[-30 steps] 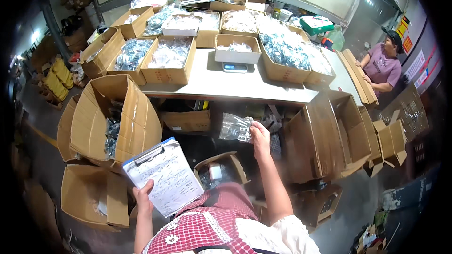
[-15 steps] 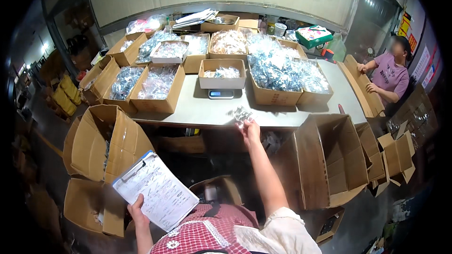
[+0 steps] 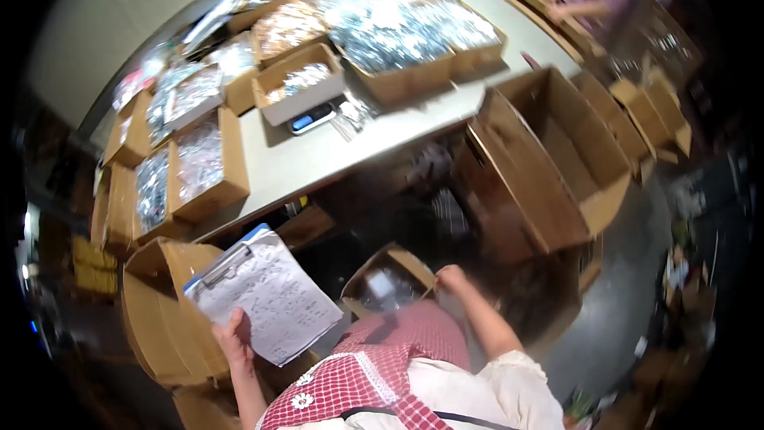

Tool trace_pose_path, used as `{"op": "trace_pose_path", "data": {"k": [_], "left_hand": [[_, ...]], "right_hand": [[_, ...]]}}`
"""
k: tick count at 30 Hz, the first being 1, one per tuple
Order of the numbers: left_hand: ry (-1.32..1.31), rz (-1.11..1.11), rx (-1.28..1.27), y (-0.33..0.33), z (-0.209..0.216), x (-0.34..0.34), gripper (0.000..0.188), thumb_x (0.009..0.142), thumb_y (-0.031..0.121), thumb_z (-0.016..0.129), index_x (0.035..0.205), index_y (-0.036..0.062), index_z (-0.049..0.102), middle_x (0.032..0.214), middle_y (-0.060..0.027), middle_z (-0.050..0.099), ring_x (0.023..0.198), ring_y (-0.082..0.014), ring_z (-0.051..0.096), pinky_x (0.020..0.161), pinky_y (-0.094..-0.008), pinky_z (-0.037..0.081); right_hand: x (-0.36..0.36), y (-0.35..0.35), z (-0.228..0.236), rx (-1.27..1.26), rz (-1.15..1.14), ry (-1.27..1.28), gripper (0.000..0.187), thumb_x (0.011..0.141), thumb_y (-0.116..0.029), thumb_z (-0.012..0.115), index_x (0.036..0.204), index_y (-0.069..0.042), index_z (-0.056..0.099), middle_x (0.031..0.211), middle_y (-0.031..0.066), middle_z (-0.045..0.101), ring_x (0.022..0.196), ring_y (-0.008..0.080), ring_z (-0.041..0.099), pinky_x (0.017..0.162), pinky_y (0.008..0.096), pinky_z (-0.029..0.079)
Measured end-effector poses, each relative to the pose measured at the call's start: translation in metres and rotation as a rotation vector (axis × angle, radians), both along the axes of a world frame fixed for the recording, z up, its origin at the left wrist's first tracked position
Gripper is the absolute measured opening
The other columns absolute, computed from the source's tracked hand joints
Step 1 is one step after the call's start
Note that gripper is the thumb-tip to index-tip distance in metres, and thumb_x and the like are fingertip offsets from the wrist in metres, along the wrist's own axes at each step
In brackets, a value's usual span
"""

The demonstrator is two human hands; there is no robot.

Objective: The person holds a clipboard with a list and picks up small hardware parts from various boxes to count them and verify inventory.

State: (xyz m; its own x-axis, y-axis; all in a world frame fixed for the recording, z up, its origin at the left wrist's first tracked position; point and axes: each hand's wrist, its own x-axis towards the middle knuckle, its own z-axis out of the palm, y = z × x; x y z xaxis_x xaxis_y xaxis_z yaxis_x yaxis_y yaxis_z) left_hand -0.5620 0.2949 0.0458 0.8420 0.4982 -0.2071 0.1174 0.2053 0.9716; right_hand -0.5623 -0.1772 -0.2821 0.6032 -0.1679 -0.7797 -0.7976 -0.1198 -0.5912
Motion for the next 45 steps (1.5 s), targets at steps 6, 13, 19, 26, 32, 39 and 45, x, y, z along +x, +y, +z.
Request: {"op": "trace_pose_path", "data": {"k": [6, 13, 19, 26, 32, 39, 45], "left_hand": [[0.153, -0.102, -0.005, 0.027, -0.013, 0.023, 0.056, 0.079, 0.005, 0.072, 0.129, -0.0002, 0.048, 0.113, -0.0089, 0.060, 0.098, -0.0183, 0.061, 0.085, -0.0282, 0.050], [0.347, -0.286, 0.007, 0.026, -0.093, -0.028, 0.064, 0.079, 0.011, 0.069, 0.135, -0.0057, 0.042, 0.124, -0.0164, 0.058, 0.112, -0.0266, 0.058, 0.097, -0.0391, 0.047], [0.601, -0.358, 0.092, 0.043, -0.125, -0.091, 0.057, 0.082, 0.023, 0.068, 0.127, -0.0075, 0.051, 0.123, -0.0166, 0.057, 0.111, -0.0288, 0.054, 0.098, -0.0438, 0.043], [0.666, -0.288, 0.069, 0.022, -0.115, -0.125, 0.056, 0.082, 0.024, 0.066, 0.126, -0.0054, 0.052, 0.124, -0.0158, 0.057, 0.114, -0.0298, 0.053, 0.100, -0.0442, 0.040], [0.576, -0.367, 0.044, -0.007, -0.058, -0.138, 0.055, 0.083, 0.019, 0.065, 0.130, -0.0047, 0.049, 0.126, -0.0157, 0.055, 0.116, -0.0298, 0.051, 0.102, -0.0435, 0.039], [0.491, -0.495, 0.038, 0.042, -0.097, -0.108, 0.056, 0.082, 0.021, 0.065, 0.128, -0.0051, 0.050, 0.127, -0.0165, 0.056, 0.117, -0.0313, 0.052, 0.103, -0.0448, 0.039], [0.396, -0.661, 0.061, 0.038, -0.136, -0.069, 0.066, 0.078, 0.016, 0.071, 0.133, -0.0081, 0.044, 0.123, -0.0175, 0.057, 0.110, -0.0283, 0.058, 0.095, -0.0404, 0.046]], "right_hand": [[-0.110, 0.000, -0.042, -0.074, -0.390, 0.236, 0.018, 0.087, -0.011, 0.048, 0.080, -0.005, 0.064, 0.068, 0.0095, 0.065, 0.052, 0.0195, 0.061, 0.044, 0.0345, 0.049], [-0.143, 0.101, -0.144, 0.022, -0.129, 0.381, 0.054, 0.084, -0.051, 0.065, 0.083, 0.003, 0.064, 0.072, 0.0120, 0.062, 0.060, 0.0211, 0.062, 0.044, 0.0383, 0.052], [-0.115, 0.156, -0.234, -0.081, -0.280, 0.403, 0.053, 0.085, -0.052, 0.057, 0.088, 0.000, 0.064, 0.071, 0.0137, 0.059, 0.059, 0.0268, 0.060, 0.052, 0.0407, 0.052], [-0.145, 0.155, -0.252, -0.454, 0.018, 0.063, 0.028, 0.074, -0.027, 0.058, 0.082, -0.006, 0.074, 0.091, 0.0180, 0.070, 0.091, 0.0349, 0.068, 0.077, 0.0434, 0.055], [-0.105, 0.195, -0.140, -0.327, -0.180, -0.014, 0.030, 0.073, -0.027, 0.058, 0.081, -0.001, 0.073, 0.086, 0.0226, 0.069, 0.087, 0.0388, 0.068, 0.078, 0.0458, 0.053], [-0.204, 0.162, -0.099, -0.289, -0.268, 0.257, 0.028, 0.077, -0.033, 0.064, 0.071, -0.007, 0.074, 0.063, 0.0099, 0.068, 0.068, 0.0238, 0.070, 0.069, 0.0366, 0.054], [-0.269, 0.170, -0.068, -0.263, -0.557, 0.378, 0.024, 0.076, -0.023, 0.059, 0.062, -0.006, 0.070, 0.056, 0.0088, 0.066, 0.058, 0.0226, 0.068, 0.062, 0.0366, 0.054]]}}
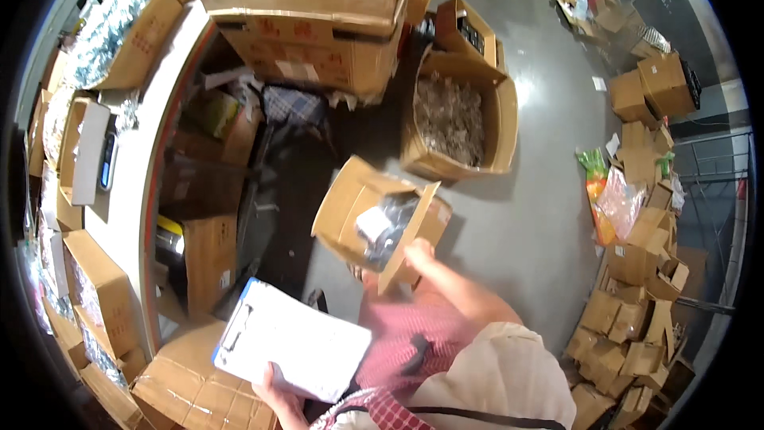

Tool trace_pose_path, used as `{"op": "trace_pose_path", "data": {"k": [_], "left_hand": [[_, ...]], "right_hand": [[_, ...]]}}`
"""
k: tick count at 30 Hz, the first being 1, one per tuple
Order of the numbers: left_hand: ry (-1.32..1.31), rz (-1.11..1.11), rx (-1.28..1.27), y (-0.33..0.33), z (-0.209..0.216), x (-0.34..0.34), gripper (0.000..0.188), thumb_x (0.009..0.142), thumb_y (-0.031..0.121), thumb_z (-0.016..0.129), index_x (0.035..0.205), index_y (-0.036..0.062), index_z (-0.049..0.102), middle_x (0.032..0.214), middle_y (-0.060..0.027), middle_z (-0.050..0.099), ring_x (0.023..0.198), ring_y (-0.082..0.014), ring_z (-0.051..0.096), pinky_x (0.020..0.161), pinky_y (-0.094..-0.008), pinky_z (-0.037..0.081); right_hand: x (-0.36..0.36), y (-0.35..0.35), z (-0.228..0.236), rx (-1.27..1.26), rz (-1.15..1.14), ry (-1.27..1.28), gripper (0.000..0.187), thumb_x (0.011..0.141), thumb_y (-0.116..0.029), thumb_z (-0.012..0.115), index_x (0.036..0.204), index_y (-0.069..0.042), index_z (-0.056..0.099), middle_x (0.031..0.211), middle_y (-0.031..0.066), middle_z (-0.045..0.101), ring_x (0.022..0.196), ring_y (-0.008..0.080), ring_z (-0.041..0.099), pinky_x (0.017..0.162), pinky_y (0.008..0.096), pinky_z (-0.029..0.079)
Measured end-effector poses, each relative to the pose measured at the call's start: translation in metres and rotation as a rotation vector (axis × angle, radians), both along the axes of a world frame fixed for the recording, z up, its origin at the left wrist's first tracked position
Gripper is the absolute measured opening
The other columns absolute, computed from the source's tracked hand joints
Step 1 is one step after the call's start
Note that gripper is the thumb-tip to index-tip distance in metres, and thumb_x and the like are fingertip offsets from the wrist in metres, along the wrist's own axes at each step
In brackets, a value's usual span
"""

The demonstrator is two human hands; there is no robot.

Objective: The person holds a clipboard with a list and picks up small hardware parts from various boxes to count them and verify inventory.

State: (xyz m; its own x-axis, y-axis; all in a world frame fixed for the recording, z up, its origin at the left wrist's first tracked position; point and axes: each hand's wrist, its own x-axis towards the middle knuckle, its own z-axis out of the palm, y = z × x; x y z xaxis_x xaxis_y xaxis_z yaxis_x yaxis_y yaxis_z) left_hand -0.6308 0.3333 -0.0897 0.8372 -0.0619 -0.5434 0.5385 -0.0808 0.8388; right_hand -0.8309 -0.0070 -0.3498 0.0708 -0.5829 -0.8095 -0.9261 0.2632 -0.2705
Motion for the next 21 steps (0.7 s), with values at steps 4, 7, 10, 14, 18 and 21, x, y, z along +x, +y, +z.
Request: {"op": "trace_pose_path", "data": {"k": [4, 7, 10, 14, 18, 21], "left_hand": [[0.027, 0.020, 0.139, -0.041, 0.010, 0.024, 0.063, 0.077, 0.015, 0.069, 0.129, -0.0119, 0.046, 0.119, -0.0200, 0.058, 0.104, -0.0289, 0.059, 0.091, -0.0405, 0.046], [-0.042, 0.033, 0.132, -0.039, 0.011, 0.051, 0.058, 0.078, 0.019, 0.074, 0.125, -0.0090, 0.052, 0.113, -0.0154, 0.062, 0.099, -0.0249, 0.061, 0.090, -0.0372, 0.047], [-0.078, 0.077, 0.069, -0.043, 0.015, 0.073, 0.051, 0.080, 0.011, 0.069, 0.124, -0.0098, 0.052, 0.113, -0.0158, 0.062, 0.099, -0.0263, 0.061, 0.087, -0.0372, 0.048], [-0.204, 0.263, -0.049, -0.028, 0.007, 0.106, 0.048, 0.076, 0.007, 0.075, 0.119, -0.0058, 0.058, 0.108, -0.0105, 0.065, 0.096, -0.0207, 0.063, 0.086, -0.0335, 0.049], [-0.329, 0.319, -0.239, -0.053, 0.029, 0.162, 0.039, 0.081, 0.006, 0.071, 0.116, -0.0050, 0.060, 0.107, -0.0098, 0.067, 0.095, -0.0213, 0.064, 0.087, -0.0344, 0.050], [-0.352, 0.229, -0.473, -0.065, 0.056, 0.238, 0.042, 0.089, 0.008, 0.062, 0.128, -0.0055, 0.051, 0.124, -0.0130, 0.060, 0.112, -0.0263, 0.059, 0.098, -0.0408, 0.046]], "right_hand": [[-0.050, -0.010, 0.026, -0.034, -0.335, -0.015, 0.021, 0.077, -0.016, 0.055, 0.065, -0.005, 0.068, 0.054, 0.0099, 0.063, 0.053, 0.0221, 0.065, 0.054, 0.0363, 0.052], [-0.080, -0.007, 0.041, 0.131, -0.660, -0.318, 0.019, 0.081, -0.011, 0.051, 0.079, -0.003, 0.068, 0.064, 0.0133, 0.063, 0.052, 0.0212, 0.063, 0.046, 0.0355, 0.049], [-0.135, 0.005, -0.020, 0.060, -0.862, -0.633, 0.017, 0.084, -0.012, 0.052, 0.087, -0.004, 0.068, 0.075, 0.0146, 0.066, 0.060, 0.0230, 0.064, 0.049, 0.0377, 0.049], [-0.121, 0.023, 0.018, 0.111, -0.683, -0.485, 0.023, 0.089, -0.026, 0.055, 0.082, -0.006, 0.064, 0.064, 0.0090, 0.061, 0.050, 0.0199, 0.057, 0.041, 0.0346, 0.042], [-0.113, 0.028, 0.055, 0.099, -0.618, -0.304, 0.034, 0.090, -0.040, 0.055, 0.071, -0.011, 0.058, 0.049, 0.0014, 0.046, 0.035, 0.0120, 0.041, 0.031, 0.0269, 0.027], [-0.117, 0.035, 0.043, 0.140, -0.627, -0.349, 0.034, 0.090, -0.039, 0.055, 0.071, -0.011, 0.057, 0.049, 0.0016, 0.046, 0.035, 0.0127, 0.042, 0.032, 0.0273, 0.028]]}}
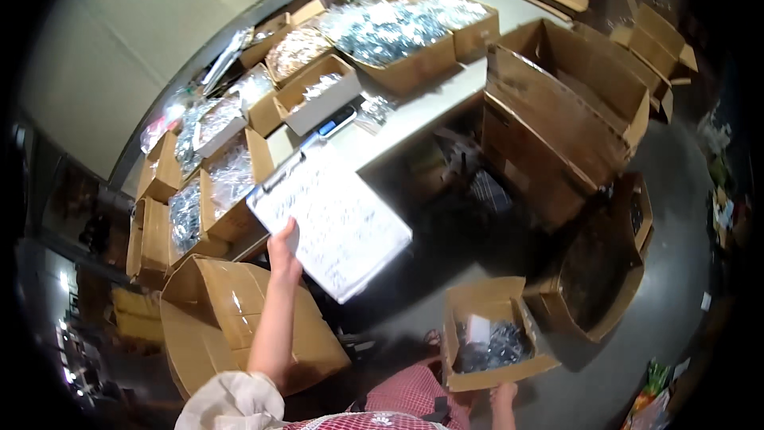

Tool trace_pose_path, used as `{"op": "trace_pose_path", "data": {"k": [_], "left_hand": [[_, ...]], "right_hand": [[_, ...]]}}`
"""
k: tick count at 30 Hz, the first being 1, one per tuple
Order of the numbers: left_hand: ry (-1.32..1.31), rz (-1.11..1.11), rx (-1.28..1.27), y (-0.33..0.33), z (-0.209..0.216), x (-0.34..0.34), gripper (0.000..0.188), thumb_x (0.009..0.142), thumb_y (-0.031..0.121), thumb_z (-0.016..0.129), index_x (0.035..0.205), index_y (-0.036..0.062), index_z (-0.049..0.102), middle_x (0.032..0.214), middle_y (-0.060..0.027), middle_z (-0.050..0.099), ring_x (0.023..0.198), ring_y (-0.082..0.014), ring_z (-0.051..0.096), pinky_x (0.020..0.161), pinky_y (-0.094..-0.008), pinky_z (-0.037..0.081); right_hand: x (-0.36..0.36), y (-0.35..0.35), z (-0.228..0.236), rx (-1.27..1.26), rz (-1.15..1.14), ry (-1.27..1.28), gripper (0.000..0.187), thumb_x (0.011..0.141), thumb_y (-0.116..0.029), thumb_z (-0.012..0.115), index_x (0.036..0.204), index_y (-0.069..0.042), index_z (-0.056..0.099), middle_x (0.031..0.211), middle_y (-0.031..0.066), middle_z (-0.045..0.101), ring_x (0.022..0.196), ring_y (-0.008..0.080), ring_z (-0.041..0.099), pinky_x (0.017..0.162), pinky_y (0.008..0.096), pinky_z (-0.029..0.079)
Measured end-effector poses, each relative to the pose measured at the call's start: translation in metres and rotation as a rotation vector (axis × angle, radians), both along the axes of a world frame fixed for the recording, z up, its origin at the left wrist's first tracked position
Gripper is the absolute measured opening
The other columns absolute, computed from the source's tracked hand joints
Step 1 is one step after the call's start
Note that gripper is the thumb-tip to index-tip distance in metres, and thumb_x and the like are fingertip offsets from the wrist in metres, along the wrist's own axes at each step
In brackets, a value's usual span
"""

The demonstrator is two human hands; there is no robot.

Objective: The person holds a clipboard with a list and picks up small hardware parts from various boxes to count them and verify inventory.

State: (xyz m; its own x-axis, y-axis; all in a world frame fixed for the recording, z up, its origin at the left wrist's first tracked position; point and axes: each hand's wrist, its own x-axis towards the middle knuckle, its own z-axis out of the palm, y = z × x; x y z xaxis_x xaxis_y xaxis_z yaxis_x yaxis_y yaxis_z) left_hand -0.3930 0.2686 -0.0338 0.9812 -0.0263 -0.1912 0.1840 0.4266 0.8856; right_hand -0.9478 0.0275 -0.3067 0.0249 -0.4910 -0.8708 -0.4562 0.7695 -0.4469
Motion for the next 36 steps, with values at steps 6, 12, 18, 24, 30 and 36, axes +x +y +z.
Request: {"op": "trace_pose_path", "data": {"k": [6, 12, 18, 24, 30, 36], "left_hand": [[0.205, 0.246, -0.256, -0.023, -0.026, 0.106, 0.036, 0.090, 0.001, 0.057, 0.125, -0.0078, 0.052, 0.124, -0.0164, 0.058, 0.111, -0.0295, 0.057, 0.097, -0.0448, 0.047], [0.261, 0.234, -0.422, -0.042, -0.075, 0.102, 0.038, 0.098, 0.003, 0.041, 0.136, -0.0010, 0.042, 0.137, -0.0170, 0.047, 0.124, -0.0340, 0.048, 0.106, -0.0521, 0.040], [0.303, 0.120, -0.292, -0.026, -0.064, 0.138, 0.041, 0.105, 0.026, 0.035, 0.140, 0.0053, 0.035, 0.140, -0.0192, 0.044, 0.126, -0.0375, 0.048, 0.100, -0.0622, 0.042], [0.428, -0.695, 0.333, -0.032, -0.064, 0.076, 0.057, 0.088, 0.049, 0.066, 0.108, -0.0043, 0.060, 0.109, -0.0233, 0.066, 0.105, -0.0323, 0.065, 0.087, -0.0406, 0.056], [-0.064, -1.150, 1.517, -0.042, -0.201, -0.032, 0.028, 0.075, 0.031, 0.074, 0.088, 0.0061, 0.076, 0.086, -0.0148, 0.072, 0.084, -0.0275, 0.070, 0.079, -0.0387, 0.055], [-0.453, -1.751, 1.630, -0.181, -0.264, -0.135, 0.091, 0.077, 0.057, 0.069, 0.139, -0.0048, 0.041, 0.143, -0.0252, 0.043, 0.140, -0.0398, 0.030, 0.114, -0.0460, 0.028]], "right_hand": [[0.023, 0.012, 0.004, 0.045, -0.063, -0.147, 0.022, 0.086, -0.031, 0.058, 0.078, -0.010, 0.058, 0.050, 0.0023, 0.047, 0.035, 0.0154, 0.043, 0.031, 0.0296, 0.029], [0.039, 0.006, 0.002, 0.057, 0.056, -0.036, 0.020, 0.085, -0.029, 0.059, 0.079, -0.010, 0.059, 0.049, 0.0028, 0.047, 0.034, 0.0160, 0.043, 0.031, 0.0300, 0.029], [0.052, 0.026, -0.004, 0.073, 0.172, -0.018, 0.018, 0.084, -0.026, 0.060, 0.081, -0.009, 0.060, 0.049, 0.0032, 0.048, 0.034, 0.0165, 0.043, 0.031, 0.0304, 0.029], [0.031, 0.016, 0.024, 0.003, 0.012, 0.038, 0.014, 0.081, -0.020, 0.063, 0.081, -0.006, 0.062, 0.049, 0.0050, 0.049, 0.033, 0.0172, 0.043, 0.031, 0.0312, 0.029], [0.031, 0.017, 0.071, 0.006, -0.004, 0.016, 0.015, 0.082, -0.014, 0.063, 0.072, -0.003, 0.061, 0.050, 0.0059, 0.050, 0.033, 0.0155, 0.041, 0.031, 0.0297, 0.028], [-0.007, 0.027, 0.130, -0.092, -0.144, -0.162, 0.014, 0.085, -0.012, 0.063, 0.074, -0.003, 0.062, 0.052, 0.0042, 0.051, 0.041, 0.0130, 0.046, 0.038, 0.0272, 0.034]]}}
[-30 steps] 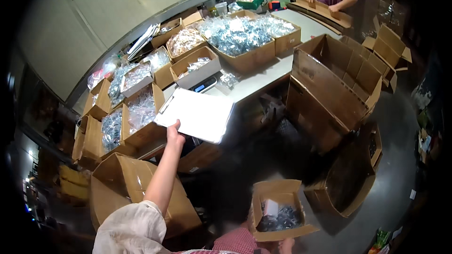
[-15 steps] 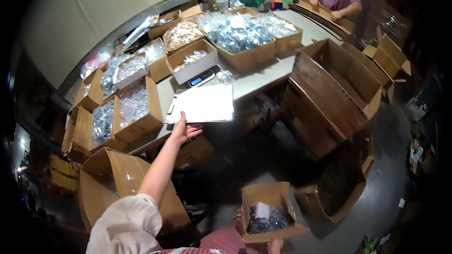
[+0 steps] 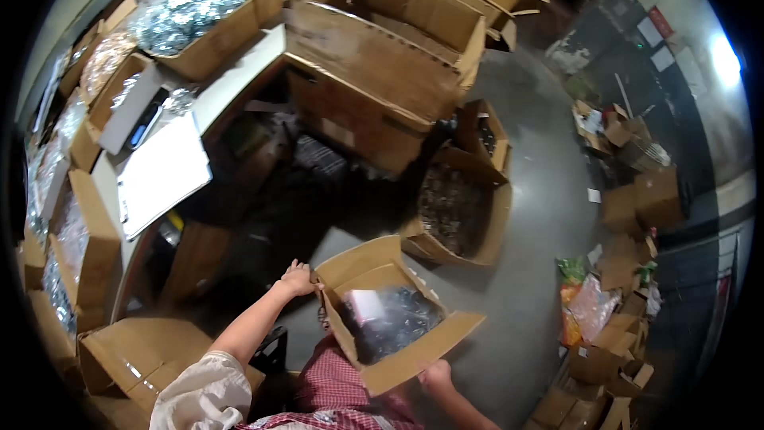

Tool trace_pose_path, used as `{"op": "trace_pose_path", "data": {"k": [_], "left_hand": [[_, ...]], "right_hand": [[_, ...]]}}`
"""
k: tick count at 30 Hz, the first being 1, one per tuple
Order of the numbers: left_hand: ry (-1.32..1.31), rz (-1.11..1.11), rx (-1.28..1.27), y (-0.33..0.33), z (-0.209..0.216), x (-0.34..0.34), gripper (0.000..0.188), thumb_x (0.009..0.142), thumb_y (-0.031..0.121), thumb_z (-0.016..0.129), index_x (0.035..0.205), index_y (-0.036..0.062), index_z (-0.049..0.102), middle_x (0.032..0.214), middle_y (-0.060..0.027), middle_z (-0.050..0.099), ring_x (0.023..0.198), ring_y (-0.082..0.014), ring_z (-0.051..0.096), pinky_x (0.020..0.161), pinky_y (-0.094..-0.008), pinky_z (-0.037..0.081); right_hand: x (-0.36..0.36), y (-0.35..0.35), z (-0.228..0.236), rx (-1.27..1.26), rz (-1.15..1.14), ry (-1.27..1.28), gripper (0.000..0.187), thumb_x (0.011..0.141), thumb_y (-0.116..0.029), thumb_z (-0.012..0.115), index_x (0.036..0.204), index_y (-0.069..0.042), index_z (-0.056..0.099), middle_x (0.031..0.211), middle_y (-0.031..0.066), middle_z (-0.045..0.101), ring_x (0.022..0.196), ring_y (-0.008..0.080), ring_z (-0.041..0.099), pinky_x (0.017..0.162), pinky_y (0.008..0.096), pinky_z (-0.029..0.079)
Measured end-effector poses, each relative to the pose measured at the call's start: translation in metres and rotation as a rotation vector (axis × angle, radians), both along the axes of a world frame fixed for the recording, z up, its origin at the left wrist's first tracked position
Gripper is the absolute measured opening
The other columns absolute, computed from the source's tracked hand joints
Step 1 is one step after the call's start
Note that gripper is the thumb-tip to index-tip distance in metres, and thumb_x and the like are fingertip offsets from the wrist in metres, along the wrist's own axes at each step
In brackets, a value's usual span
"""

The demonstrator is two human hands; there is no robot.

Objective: The person holds a clipboard with a list and picks up small hardware parts from various boxes to count them and verify inventory.

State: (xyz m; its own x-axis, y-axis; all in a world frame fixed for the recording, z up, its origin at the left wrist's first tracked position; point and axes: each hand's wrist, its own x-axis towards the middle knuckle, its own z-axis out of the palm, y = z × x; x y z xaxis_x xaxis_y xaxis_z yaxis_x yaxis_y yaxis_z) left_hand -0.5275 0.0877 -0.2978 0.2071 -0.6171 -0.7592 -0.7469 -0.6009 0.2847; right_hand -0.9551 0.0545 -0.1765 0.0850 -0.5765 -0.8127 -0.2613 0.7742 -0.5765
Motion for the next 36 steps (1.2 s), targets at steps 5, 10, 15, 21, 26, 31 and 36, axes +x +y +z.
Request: {"op": "trace_pose_path", "data": {"k": [5, 10, 15, 21, 26, 31, 36], "left_hand": [[0.109, -0.065, -0.163, -0.104, 0.015, -0.041, 0.066, 0.076, 0.053, 0.069, 0.111, -0.0017, 0.060, 0.111, -0.0205, 0.061, 0.111, -0.0317, 0.055, 0.094, -0.0404, 0.046], [0.068, -0.434, -0.534, -0.165, 0.066, -0.099, 0.026, 0.078, 0.031, 0.061, 0.089, 0.0118, 0.074, 0.085, -0.0151, 0.071, 0.083, -0.0337, 0.068, 0.075, -0.0437, 0.055], [-0.010, -0.688, -0.861, -0.265, 0.202, -0.129, 0.017, 0.073, 0.024, 0.060, 0.069, 0.0082, 0.067, 0.067, -0.0151, 0.066, 0.064, -0.0329, 0.067, 0.060, -0.0440, 0.054], [-0.205, -0.776, -0.839, -0.406, 0.300, -0.144, 0.018, 0.074, 0.021, 0.059, 0.074, 0.0065, 0.070, 0.073, -0.0173, 0.068, 0.071, -0.0347, 0.068, 0.065, -0.0438, 0.055], [-0.298, -0.723, -0.786, -0.528, 0.269, -0.113, 0.020, 0.076, 0.022, 0.058, 0.082, 0.0081, 0.070, 0.078, -0.0167, 0.069, 0.076, -0.0357, 0.068, 0.071, -0.0456, 0.054], [-0.381, -0.600, -0.870, -0.620, 0.214, -0.090, 0.014, 0.076, 0.020, 0.058, 0.076, 0.0090, 0.067, 0.072, -0.0177, 0.067, 0.072, -0.0352, 0.067, 0.066, -0.0472, 0.053], [-0.655, -0.453, -0.799, -0.687, 0.169, -0.080, 0.016, 0.085, 0.026, 0.060, 0.085, 0.0108, 0.066, 0.072, -0.0156, 0.068, 0.073, -0.0332, 0.069, 0.065, -0.0438, 0.053]], "right_hand": [[-0.024, 0.015, 0.110, -0.029, 0.171, 0.171, 0.017, 0.085, -0.015, 0.064, 0.075, -0.001, 0.065, 0.056, 0.0017, 0.052, 0.043, 0.0119, 0.046, 0.040, 0.0272, 0.033], [-0.078, 0.026, 0.118, -0.020, -0.015, 0.215, 0.020, 0.083, -0.014, 0.063, 0.096, 0.001, 0.062, 0.074, 0.0049, 0.057, 0.061, 0.0130, 0.051, 0.053, 0.0264, 0.038], [-0.051, -0.018, 0.188, -0.133, -0.334, -0.060, 0.014, 0.081, -0.012, 0.066, 0.080, 0.001, 0.062, 0.054, 0.0037, 0.049, 0.038, 0.0116, 0.039, 0.036, 0.0271, 0.026], [-0.044, -0.153, 0.204, -0.239, -0.335, -0.141, 0.015, 0.083, -0.015, 0.064, 0.078, -0.001, 0.061, 0.057, 0.0007, 0.049, 0.038, 0.0087, 0.038, 0.034, 0.0249, 0.028], [-0.022, -0.293, 0.130, -0.299, -0.167, -0.251, 0.019, 0.083, -0.017, 0.066, 0.076, 0.000, 0.062, 0.055, 0.0011, 0.050, 0.039, 0.0083, 0.040, 0.034, 0.0252, 0.031], [0.008, -0.405, 0.056, -0.438, -0.053, -0.088, 0.026, 0.087, -0.019, 0.063, 0.070, 0.000, 0.063, 0.052, 0.0028, 0.053, 0.037, 0.0108, 0.046, 0.033, 0.0262, 0.033], [0.020, -0.496, 0.048, -0.502, -0.068, -0.149, 0.027, 0.086, -0.018, 0.062, 0.069, 0.003, 0.064, 0.051, 0.0029, 0.052, 0.035, 0.0100, 0.043, 0.032, 0.0259, 0.033]]}}
